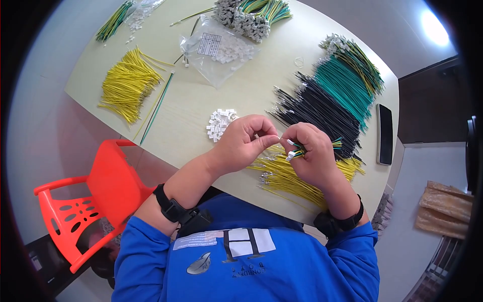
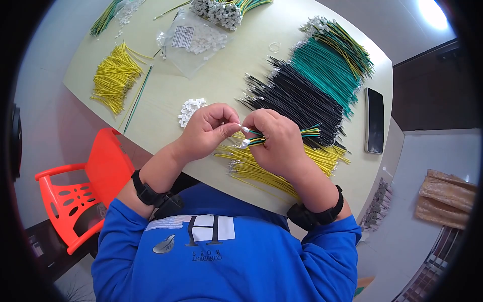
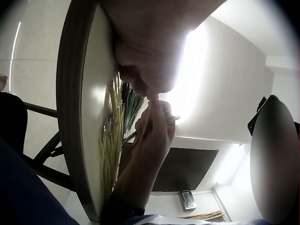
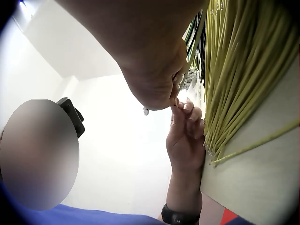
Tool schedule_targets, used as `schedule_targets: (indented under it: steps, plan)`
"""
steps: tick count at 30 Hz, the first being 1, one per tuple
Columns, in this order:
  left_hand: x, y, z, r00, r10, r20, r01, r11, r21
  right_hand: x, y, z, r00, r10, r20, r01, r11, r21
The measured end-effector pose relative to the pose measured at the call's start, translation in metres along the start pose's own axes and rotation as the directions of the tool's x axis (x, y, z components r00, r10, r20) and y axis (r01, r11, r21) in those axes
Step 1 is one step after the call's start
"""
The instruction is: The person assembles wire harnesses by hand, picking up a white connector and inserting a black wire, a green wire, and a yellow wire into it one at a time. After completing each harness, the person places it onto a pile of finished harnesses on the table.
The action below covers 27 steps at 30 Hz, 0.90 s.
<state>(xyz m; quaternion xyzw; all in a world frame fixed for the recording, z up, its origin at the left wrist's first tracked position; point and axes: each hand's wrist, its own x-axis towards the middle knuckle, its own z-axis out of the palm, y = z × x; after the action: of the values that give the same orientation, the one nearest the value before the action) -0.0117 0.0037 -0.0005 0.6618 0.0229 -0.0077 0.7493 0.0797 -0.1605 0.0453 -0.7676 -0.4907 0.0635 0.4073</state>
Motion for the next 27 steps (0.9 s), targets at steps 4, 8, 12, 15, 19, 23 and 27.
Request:
schedule_targets:
  steps: [4, 8, 12, 15, 19, 23, 27]
  plan:
    - [0.0004, 0.0004, 0.0001, 0.998, 0.05, -0.024, -0.049, 0.998, 0.048, 0.002, -0.0009, -0.0057, 0.999, 0.008, 0.042, -0.008, 1.0, -0.012]
    - [-0.0004, 0.0016, -0.0003, 0.997, 0.06, -0.046, -0.057, 0.995, 0.076, 0.0013, 0.0019, -0.0088, 0.995, 0.055, 0.085, -0.053, 0.998, -0.031]
    - [0.0005, 0.001, 0.0, 0.998, 0.043, -0.038, -0.042, 0.999, 0.032, 0.0016, 0.0031, -0.0078, 0.995, 0.062, 0.081, -0.06, 0.998, -0.024]
    - [0.0007, 0.0028, -0.001, 0.999, 0.04, -0.021, -0.041, 0.999, -0.022, 0.003, 0.0029, -0.0076, 0.995, 0.059, 0.076, -0.059, 0.998, -0.003]
    - [0.0006, 0.002, -0.0011, 0.999, 0.043, -0.022, -0.044, 0.999, -0.027, 0.0038, 0.002, -0.0078, 0.993, 0.065, 0.099, -0.069, 0.997, 0.028]
    - [0.0024, -0.0015, 0.0024, 0.992, 0.101, -0.076, -0.102, 0.995, -0.015, 0.0044, 0.0008, -0.0063, 0.987, 0.127, 0.095, -0.135, 0.988, 0.081]
    - [0.0005, 0.0008, -0.0001, 0.994, 0.082, -0.067, -0.081, 0.997, 0.015, 0.0043, 0.0032, -0.0033, 0.993, 0.099, 0.065, -0.103, 0.992, 0.073]
